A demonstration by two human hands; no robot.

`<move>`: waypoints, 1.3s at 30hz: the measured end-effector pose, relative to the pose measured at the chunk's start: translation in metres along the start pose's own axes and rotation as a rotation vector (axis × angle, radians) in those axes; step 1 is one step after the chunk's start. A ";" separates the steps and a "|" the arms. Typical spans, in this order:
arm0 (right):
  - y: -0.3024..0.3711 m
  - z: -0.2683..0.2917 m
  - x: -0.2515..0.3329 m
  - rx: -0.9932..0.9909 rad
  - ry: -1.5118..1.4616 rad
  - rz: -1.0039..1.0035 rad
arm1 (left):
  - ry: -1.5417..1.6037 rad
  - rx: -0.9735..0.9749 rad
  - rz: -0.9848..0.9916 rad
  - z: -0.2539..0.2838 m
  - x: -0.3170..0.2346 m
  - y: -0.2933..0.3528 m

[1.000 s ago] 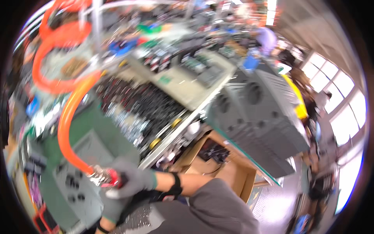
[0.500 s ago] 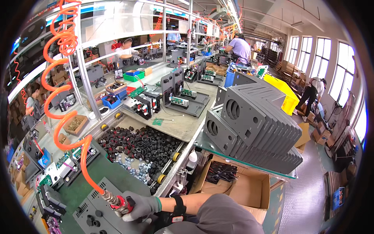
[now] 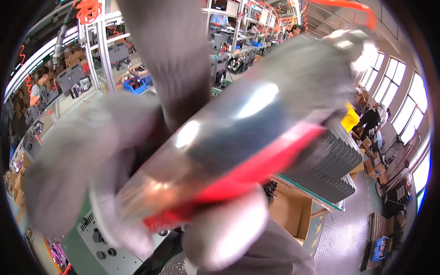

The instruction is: Installing circular components and internal hardware into a grey metal electronics chassis on an assembly line.

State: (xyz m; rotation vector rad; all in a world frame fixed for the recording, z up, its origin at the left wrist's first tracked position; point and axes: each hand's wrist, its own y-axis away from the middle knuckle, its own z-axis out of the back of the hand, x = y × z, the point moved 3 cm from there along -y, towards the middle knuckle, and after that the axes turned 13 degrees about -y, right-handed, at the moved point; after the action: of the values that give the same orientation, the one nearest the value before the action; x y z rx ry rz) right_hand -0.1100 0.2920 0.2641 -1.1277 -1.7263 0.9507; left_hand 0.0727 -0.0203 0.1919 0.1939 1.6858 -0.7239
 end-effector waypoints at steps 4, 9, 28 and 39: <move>-0.001 -0.002 -0.010 0.048 0.026 0.013 | 0.081 0.155 0.243 0.004 0.040 0.007; -0.002 0.004 -0.014 0.045 0.039 0.009 | 0.137 0.241 0.375 0.004 0.060 0.018; 0.015 0.032 0.004 -0.292 0.472 -0.171 | 0.649 0.652 0.269 -0.048 -0.001 0.000; 0.154 0.131 -0.077 -0.623 0.837 -0.494 | 0.479 0.877 1.025 -0.087 0.148 0.015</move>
State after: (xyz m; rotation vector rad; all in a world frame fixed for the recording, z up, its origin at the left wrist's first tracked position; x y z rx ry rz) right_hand -0.1664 0.2483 0.0599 -1.1467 -1.4656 -0.3777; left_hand -0.0295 0.0019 0.0553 1.8051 1.3030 -0.5712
